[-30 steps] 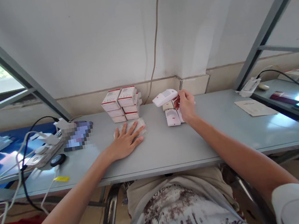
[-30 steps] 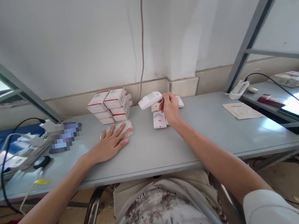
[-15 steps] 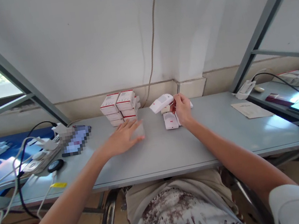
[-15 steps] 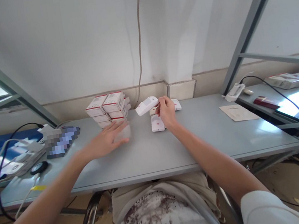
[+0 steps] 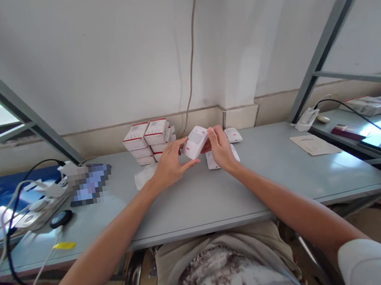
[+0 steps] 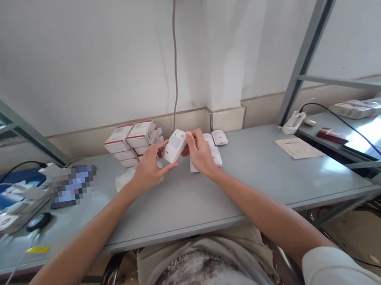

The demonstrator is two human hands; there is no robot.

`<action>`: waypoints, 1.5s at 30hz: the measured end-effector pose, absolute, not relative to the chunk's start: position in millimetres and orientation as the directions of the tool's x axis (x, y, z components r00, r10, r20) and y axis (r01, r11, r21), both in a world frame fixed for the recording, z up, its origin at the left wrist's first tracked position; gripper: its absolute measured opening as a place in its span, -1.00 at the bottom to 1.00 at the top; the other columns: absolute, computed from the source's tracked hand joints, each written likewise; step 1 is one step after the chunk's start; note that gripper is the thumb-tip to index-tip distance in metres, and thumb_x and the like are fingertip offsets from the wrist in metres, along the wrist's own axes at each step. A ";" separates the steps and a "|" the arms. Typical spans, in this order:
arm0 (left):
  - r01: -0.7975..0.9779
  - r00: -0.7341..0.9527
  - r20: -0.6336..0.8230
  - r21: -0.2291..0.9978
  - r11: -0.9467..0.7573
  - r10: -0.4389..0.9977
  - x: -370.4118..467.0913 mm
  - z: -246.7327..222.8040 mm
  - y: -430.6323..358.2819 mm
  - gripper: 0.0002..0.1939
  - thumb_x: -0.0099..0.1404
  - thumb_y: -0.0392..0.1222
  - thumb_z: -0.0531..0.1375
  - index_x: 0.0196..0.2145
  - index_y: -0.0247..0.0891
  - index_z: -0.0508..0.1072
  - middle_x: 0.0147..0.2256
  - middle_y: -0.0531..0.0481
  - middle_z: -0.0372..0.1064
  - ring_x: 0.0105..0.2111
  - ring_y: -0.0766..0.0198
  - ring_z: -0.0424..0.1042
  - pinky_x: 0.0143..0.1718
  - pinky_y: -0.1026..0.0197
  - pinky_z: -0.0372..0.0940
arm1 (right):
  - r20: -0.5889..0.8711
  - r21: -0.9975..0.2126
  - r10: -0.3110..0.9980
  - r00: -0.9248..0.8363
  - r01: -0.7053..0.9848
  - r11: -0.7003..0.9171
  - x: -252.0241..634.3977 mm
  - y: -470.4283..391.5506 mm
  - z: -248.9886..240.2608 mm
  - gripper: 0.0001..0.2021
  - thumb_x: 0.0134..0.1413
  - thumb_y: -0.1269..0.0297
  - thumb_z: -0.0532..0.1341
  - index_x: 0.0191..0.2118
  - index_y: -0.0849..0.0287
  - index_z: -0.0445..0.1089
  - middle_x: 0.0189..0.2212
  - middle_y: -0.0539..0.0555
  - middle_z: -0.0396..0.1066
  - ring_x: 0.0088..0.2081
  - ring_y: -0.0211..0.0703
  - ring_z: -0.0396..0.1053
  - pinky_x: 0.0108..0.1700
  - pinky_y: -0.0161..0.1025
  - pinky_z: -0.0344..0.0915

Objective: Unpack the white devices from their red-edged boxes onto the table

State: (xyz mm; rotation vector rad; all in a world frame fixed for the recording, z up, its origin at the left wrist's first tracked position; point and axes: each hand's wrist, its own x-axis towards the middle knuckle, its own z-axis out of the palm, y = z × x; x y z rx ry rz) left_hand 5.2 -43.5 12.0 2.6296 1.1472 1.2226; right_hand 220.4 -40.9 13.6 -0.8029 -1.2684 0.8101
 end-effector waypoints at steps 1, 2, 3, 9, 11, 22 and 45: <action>0.615 0.407 0.689 0.279 -0.738 0.600 6.7 9.4 -43.4 -0.15 0.39 0.45 0.32 0.37 -0.17 0.31 0.07 -0.22 0.50 -0.05 0.00 0.52 0.07 -0.08 0.44 | 0.488 -0.866 0.868 0.095 -0.076 0.495 218.0 -42.3 12.6 -0.47 0.29 -0.41 0.24 -0.18 -0.01 0.23 -0.36 -0.05 0.44 -0.35 -0.16 0.51 -0.33 -0.20 0.52; 0.616 0.397 0.720 0.251 -0.747 0.570 8.1 7.2 -43.4 -0.14 0.38 0.46 0.32 0.36 -0.18 0.31 0.06 -0.22 0.50 -0.06 0.00 0.53 0.08 -0.09 0.44 | 0.484 -0.868 0.872 0.071 -0.086 0.488 215.8 -43.1 11.8 -0.46 0.26 -0.41 0.28 -0.14 -0.02 0.22 -0.31 -0.04 0.46 -0.31 -0.13 0.53 -0.31 -0.19 0.53; 0.615 0.397 0.741 0.223 -0.756 0.542 9.2 5.6 -43.4 -0.14 0.38 0.46 0.31 0.36 -0.18 0.30 0.04 -0.22 0.51 -0.08 0.00 0.53 0.07 -0.08 0.44 | 0.472 -0.875 0.880 0.051 -0.097 0.475 214.3 -42.8 11.1 -0.45 0.23 -0.40 0.31 -0.11 -0.02 0.22 -0.28 -0.02 0.48 -0.28 -0.11 0.53 -0.30 -0.18 0.52; 0.631 0.505 0.722 0.064 -0.773 0.472 1.4 7.1 -46.9 -0.42 0.58 0.27 0.19 0.33 -0.15 0.37 -0.06 -0.13 0.55 -0.03 0.00 0.54 0.12 -0.05 0.39 | 0.420 -0.901 0.871 0.255 -0.004 0.435 240.1 -16.2 12.2 -0.40 0.24 -0.46 0.21 0.01 -0.01 0.35 -0.21 0.01 0.44 -0.21 -0.09 0.46 -0.21 -0.15 0.50; 0.665 0.497 0.706 0.064 -0.744 0.504 -5.3 8.5 -47.8 -0.50 0.63 0.21 0.13 0.29 -0.16 0.42 -0.06 -0.14 0.56 -0.03 -0.01 0.54 0.12 -0.05 0.38 | 0.412 -0.905 0.824 0.389 0.071 0.419 261.8 -2.5 14.3 -0.38 0.28 -0.49 0.13 -0.02 0.02 0.35 -0.18 0.04 0.43 -0.17 -0.07 0.46 -0.19 -0.15 0.52; 0.732 0.476 0.648 0.083 -0.676 0.595 -18.8 4.6 -41.5 -0.62 0.66 0.07 0.09 0.20 -0.19 0.48 -0.09 -0.15 0.56 -0.03 -0.02 0.53 0.11 -0.04 0.37 | 0.198 -0.926 0.862 0.467 0.378 0.008 366.0 14.2 42.1 -0.33 0.20 -0.12 0.39 0.26 0.21 0.34 -0.11 0.31 0.58 -0.29 0.05 0.55 -0.44 -0.13 0.49; 0.741 0.474 0.635 0.086 -0.666 0.610 -25.4 8.7 -36.9 -0.63 0.65 0.04 0.08 0.18 -0.21 0.48 -0.11 -0.14 0.55 -0.03 -0.03 0.54 0.12 -0.05 0.34 | -0.239 -0.460 0.952 0.190 0.842 -0.283 395.3 33.4 72.3 -0.56 0.45 -0.05 0.18 -0.06 0.28 0.56 -0.37 0.32 0.64 -0.32 0.10 0.64 -0.22 -0.10 0.51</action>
